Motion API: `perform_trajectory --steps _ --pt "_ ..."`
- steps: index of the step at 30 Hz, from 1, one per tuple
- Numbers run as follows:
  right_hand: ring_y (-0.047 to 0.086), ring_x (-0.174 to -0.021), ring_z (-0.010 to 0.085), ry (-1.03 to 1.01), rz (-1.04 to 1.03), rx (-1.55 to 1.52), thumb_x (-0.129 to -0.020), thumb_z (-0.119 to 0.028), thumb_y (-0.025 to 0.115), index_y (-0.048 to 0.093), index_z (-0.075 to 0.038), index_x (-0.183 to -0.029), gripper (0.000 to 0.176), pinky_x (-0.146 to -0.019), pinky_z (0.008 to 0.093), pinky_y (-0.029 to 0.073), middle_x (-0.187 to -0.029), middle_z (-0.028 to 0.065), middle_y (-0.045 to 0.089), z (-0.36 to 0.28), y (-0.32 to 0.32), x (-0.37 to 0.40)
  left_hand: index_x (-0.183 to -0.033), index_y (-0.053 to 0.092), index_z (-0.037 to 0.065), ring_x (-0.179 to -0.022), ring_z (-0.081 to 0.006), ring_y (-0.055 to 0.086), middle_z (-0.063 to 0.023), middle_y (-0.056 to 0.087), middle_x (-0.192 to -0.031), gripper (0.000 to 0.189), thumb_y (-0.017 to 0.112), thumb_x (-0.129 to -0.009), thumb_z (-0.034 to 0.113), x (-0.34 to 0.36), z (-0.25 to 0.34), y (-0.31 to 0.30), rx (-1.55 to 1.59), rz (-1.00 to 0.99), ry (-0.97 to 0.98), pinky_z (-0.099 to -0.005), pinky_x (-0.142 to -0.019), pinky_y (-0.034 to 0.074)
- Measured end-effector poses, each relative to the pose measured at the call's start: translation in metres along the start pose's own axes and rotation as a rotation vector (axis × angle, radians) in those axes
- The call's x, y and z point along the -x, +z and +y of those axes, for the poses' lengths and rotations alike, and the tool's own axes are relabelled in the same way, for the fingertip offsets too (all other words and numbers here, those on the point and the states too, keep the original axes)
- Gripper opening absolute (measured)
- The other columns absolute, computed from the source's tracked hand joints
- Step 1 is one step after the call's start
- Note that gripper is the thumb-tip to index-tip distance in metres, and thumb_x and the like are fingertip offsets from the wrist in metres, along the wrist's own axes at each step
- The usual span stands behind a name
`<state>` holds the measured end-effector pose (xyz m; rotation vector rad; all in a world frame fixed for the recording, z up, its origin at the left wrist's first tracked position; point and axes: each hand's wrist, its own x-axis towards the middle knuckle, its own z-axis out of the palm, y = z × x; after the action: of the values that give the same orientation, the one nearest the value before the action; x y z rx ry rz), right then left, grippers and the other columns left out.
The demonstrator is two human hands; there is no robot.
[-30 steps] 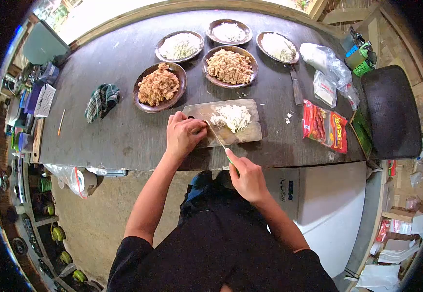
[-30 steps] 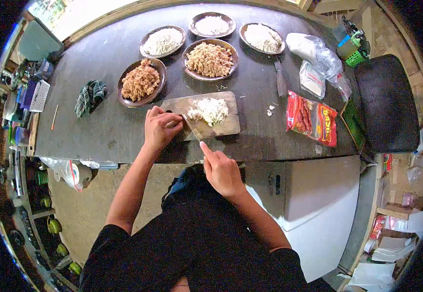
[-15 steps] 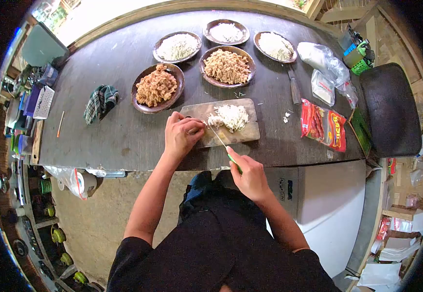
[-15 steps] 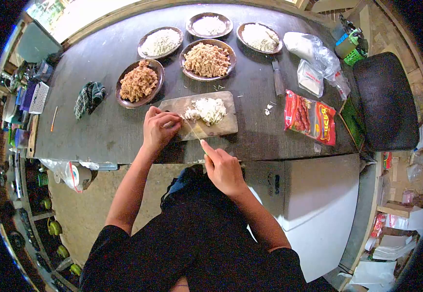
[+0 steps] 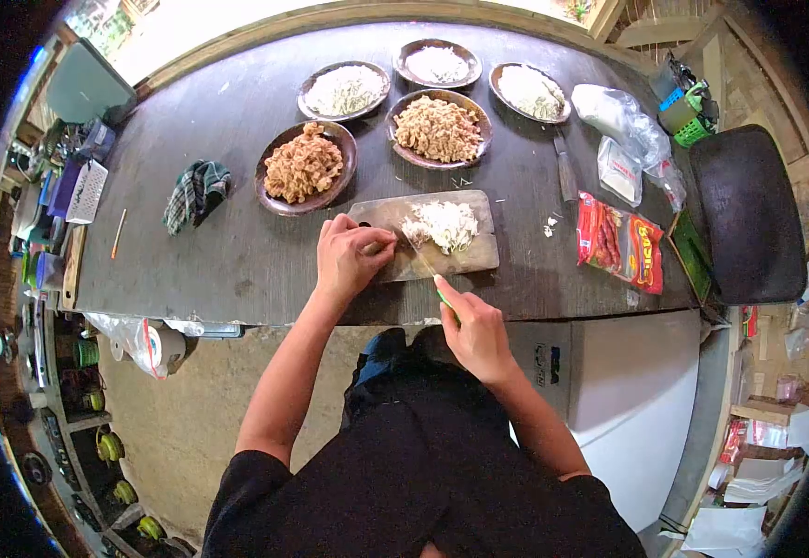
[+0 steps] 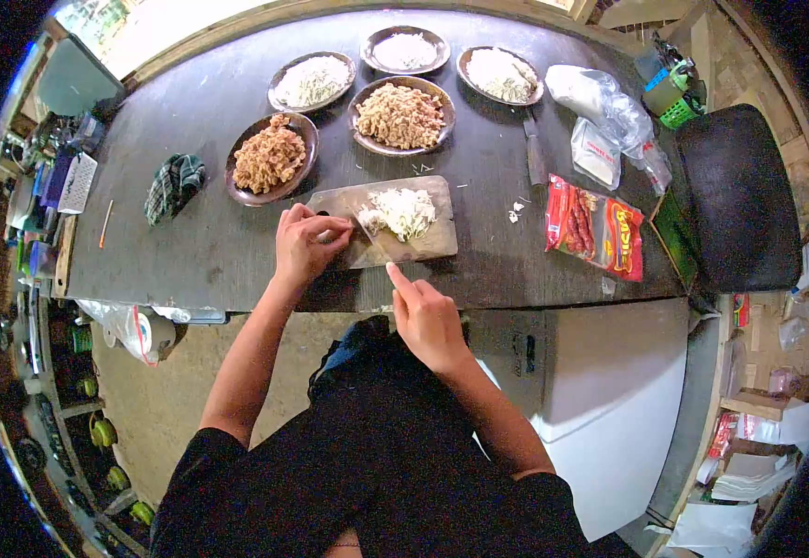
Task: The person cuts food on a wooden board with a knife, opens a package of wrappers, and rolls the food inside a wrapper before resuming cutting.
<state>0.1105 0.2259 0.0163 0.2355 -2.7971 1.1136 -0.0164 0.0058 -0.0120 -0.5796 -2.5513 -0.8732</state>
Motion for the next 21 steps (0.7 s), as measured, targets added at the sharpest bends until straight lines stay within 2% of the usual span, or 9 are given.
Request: perform_trajectory --steps 3,6,15,21 --pt "0.065 -0.065 0.0373 -0.075 0.019 -0.051 -0.095 -0.011 0.066 0.061 -0.012 -0.143 0.048 -0.060 0.0490 0.054 -0.076 0.0149 0.061 0.002 -0.003 0.004 -0.082 0.082 0.018 -0.081 -0.0195 0.058 0.0030 0.075 -0.079 0.013 0.085 -0.070 0.022 0.000 0.001 -0.002 -0.006 -0.008 0.001 -0.0343 -0.079 0.044" --pt "0.065 -0.065 0.0371 -0.096 -0.006 -0.038 -0.095 -0.011 0.066 0.061 -0.012 -0.143 0.048 -0.060 0.0488 0.054 -0.077 0.0149 0.061 0.004 0.001 0.007 -0.081 0.081 0.018 -0.080 -0.0194 0.057 0.0032 0.075 -0.079 0.013 0.085 -0.070 0.022 0.000 -0.001 -0.003 -0.013 -0.022 -0.002 -0.0342 -0.079 0.044" --pt "0.065 -0.066 0.0385 -0.061 -0.034 0.117 -0.096 -0.011 0.064 0.061 -0.011 -0.142 0.046 -0.060 0.0501 0.055 -0.077 0.0153 0.061 -0.005 0.011 -0.002 -0.082 0.081 0.018 -0.081 -0.0191 0.057 0.0045 0.077 -0.083 0.013 0.085 -0.071 0.023 0.000 -0.001 -0.001 -0.019 -0.016 0.015 -0.0342 -0.080 0.044" --pt "0.065 -0.066 0.0375 -0.059 -0.005 0.027 -0.095 -0.010 0.066 0.061 -0.012 -0.142 0.047 -0.060 0.0492 0.054 -0.077 0.0151 0.061 -0.001 0.004 -0.003 -0.086 0.082 0.017 -0.084 -0.0194 0.056 0.0072 0.078 -0.088 0.014 0.084 -0.073 0.023 0.000 0.004 -0.007 -0.026 -0.011 0.053 -0.0344 -0.081 0.045"
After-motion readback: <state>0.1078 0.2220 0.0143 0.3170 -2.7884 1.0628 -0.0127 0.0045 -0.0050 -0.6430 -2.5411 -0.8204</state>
